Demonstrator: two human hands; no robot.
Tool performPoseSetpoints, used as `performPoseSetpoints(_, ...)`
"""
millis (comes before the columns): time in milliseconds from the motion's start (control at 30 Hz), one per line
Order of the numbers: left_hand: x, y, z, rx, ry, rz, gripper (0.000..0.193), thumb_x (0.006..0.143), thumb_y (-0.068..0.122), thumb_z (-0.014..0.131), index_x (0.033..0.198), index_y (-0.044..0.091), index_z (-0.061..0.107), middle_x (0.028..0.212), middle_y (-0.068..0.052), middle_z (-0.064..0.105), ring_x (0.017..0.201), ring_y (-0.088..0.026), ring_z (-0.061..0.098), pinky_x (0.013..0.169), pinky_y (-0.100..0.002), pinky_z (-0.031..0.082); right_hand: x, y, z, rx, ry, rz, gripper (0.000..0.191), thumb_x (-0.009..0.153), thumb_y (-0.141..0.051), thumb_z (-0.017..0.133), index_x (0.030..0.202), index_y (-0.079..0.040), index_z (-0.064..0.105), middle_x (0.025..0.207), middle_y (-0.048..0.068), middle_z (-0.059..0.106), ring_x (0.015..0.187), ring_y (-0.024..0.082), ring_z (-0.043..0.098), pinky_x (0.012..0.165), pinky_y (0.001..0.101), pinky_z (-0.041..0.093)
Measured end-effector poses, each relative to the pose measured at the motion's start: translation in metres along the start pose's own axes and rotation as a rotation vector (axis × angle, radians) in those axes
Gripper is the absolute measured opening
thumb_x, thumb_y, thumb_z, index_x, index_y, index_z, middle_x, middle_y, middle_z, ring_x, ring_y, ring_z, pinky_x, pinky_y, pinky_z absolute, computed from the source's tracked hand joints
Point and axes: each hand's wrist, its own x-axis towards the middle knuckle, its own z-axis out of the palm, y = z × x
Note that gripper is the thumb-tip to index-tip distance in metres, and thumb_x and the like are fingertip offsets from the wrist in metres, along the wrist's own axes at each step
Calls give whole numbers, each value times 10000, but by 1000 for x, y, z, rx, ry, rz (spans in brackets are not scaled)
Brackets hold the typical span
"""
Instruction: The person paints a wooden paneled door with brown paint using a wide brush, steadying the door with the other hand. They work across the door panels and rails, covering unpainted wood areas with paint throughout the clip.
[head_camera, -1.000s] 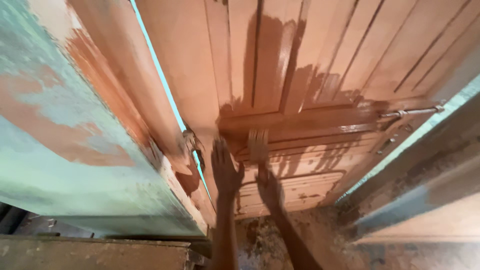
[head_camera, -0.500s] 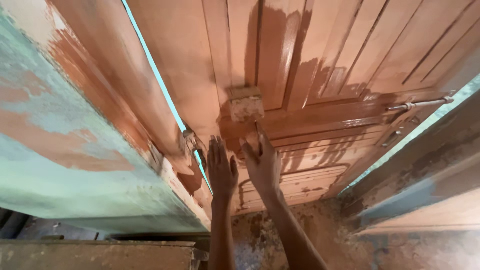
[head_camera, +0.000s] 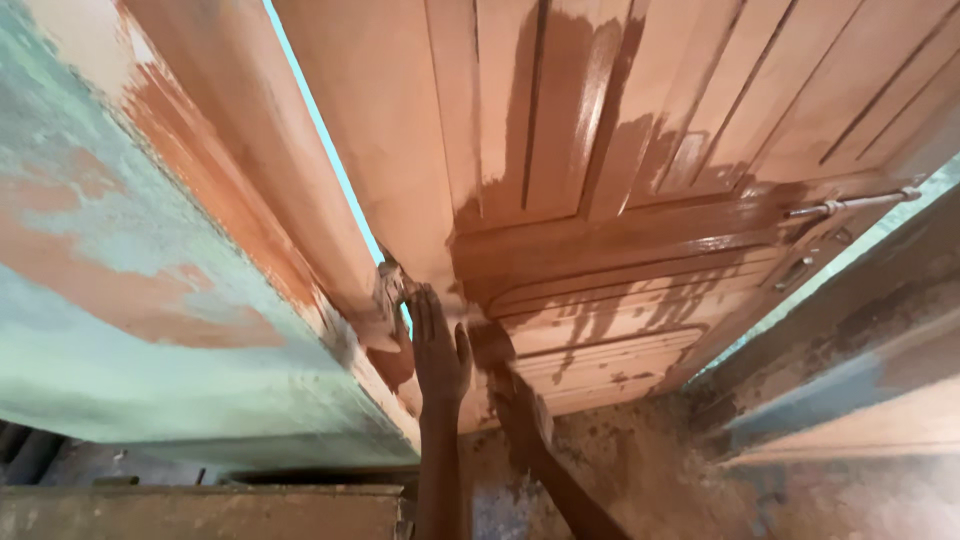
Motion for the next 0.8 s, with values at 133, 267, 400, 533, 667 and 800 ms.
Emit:
performPoseSetpoints(133, -5, 4, -1, 17, -44, -104, 717, 979, 189, 522, 1592, -67, 255, 1665, -268, 252, 1555, -454, 214, 1275, -508, 197, 38, -81, -22, 17, 35, -21, 730, 937, -354, 662, 1579, -159, 375, 551, 98, 583, 403, 165, 484, 371, 339, 427)
performPoseSetpoints(267, 2, 5, -4, 19, -19, -62, 677, 1047, 241, 493, 1609, -40, 241, 1683, -246, 249, 1570, -429, 215, 1285, -501, 198, 40, -145, -53, 158, 254, -235, 587, 992, -356, 677, 1490, -80, 536, 536, 86, 508, 424, 149, 435, 426, 336, 369)
performPoseSetpoints(400, 1, 7, -10, 11, -11, -107, 687, 1037, 238, 483, 1617, -33, 231, 1684, -247, 246, 1566, -427, 214, 1283, -500, 201, 26, -130, -49, 104, 214, -156, 645, 980, -348, 659, 1532, -88, 451, 508, 116, 515, 403, 164, 437, 410, 371, 376)
performPoseSetpoints(533, -6, 9, -6, 13, -75, -199, 711, 1002, 216, 494, 1613, -34, 231, 1683, -261, 232, 1564, -438, 222, 1263, -504, 207, 18, -59, -19, 188, 18, 9, 587, 936, -343, 674, 1438, -80, 520, 568, 80, 586, 419, 146, 557, 422, 355, 469)
performPoseSetpoints(667, -2, 10, 1, 95, 18, -86, 675, 1022, 196, 491, 1607, -32, 244, 1679, -254, 248, 1570, -430, 234, 1297, -508, 215, 18, 0, -19, 385, -67, -235, 403, 939, -261, 811, 1236, -30, 664, 850, 28, 719, 691, 114, 706, 545, 327, 589)
performPoseSetpoints(800, -1, 29, 18, 174, 11, -149, 746, 935, 176, 520, 1601, -32, 259, 1669, -263, 257, 1558, -445, 220, 1285, -522, 206, 52, 23, -66, 467, -439, 132, 393, 922, -147, 695, 1311, -128, 648, 789, -31, 636, 570, 75, 517, 467, 268, 457)
